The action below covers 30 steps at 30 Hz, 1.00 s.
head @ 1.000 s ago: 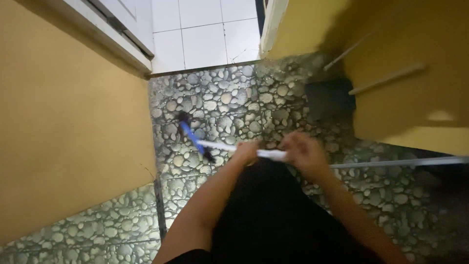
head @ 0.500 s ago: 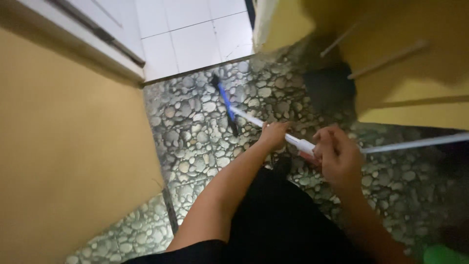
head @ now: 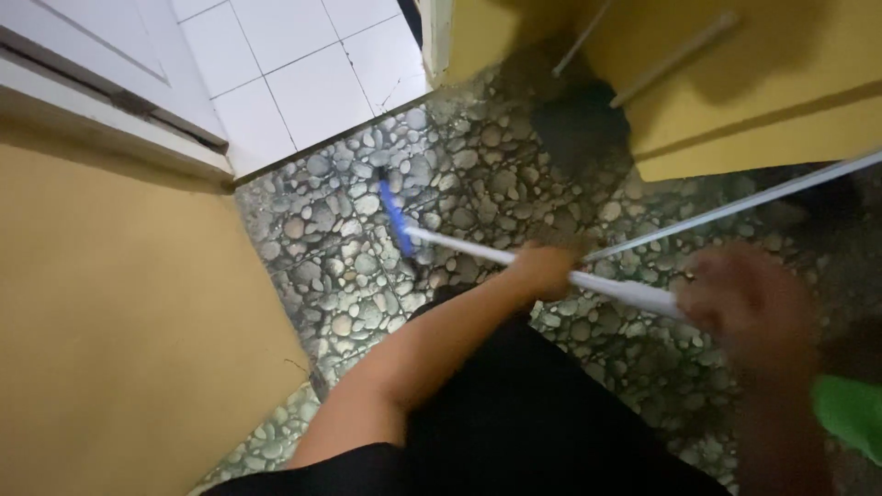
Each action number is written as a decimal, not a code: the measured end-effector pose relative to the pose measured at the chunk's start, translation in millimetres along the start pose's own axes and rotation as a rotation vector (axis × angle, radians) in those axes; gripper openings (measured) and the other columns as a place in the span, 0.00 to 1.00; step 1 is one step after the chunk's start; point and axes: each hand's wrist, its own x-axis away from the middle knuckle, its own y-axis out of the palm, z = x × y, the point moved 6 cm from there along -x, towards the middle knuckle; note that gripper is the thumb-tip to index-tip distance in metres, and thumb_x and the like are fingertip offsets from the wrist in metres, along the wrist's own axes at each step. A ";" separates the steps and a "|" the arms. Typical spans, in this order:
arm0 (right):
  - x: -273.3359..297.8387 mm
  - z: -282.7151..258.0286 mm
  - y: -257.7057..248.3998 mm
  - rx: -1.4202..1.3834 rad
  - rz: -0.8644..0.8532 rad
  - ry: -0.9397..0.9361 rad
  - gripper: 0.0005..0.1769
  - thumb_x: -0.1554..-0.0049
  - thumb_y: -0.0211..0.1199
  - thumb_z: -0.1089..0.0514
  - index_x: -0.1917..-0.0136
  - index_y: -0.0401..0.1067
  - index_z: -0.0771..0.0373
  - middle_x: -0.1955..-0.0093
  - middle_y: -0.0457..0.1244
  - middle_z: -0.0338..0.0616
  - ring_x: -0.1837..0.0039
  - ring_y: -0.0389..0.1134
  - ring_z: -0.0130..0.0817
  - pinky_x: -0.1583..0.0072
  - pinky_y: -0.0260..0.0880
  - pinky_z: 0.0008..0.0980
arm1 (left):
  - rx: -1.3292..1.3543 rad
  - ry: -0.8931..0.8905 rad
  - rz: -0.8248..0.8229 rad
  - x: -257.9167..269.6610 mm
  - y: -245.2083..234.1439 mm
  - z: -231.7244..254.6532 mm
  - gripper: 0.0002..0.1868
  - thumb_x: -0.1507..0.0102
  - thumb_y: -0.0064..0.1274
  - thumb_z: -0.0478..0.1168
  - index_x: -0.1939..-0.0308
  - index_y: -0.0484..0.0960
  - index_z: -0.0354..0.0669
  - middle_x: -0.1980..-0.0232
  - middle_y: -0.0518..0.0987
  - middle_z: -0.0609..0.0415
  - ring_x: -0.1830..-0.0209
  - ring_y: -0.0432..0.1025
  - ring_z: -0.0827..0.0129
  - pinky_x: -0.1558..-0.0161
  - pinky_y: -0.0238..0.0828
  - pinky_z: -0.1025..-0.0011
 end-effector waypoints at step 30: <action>13.3 10.1 270.9 -0.123 -0.733 -0.282 0.15 0.34 0.52 0.49 0.50 0.73 0.60 0.58 0.69 0.42 0.59 0.73 0.30 0.57 0.74 0.30 | 0.220 -0.558 0.211 136.7 137.8 -251.6 0.20 0.41 0.54 0.40 0.47 0.84 0.67 0.51 0.85 0.48 0.47 0.79 0.53 0.46 0.73 0.54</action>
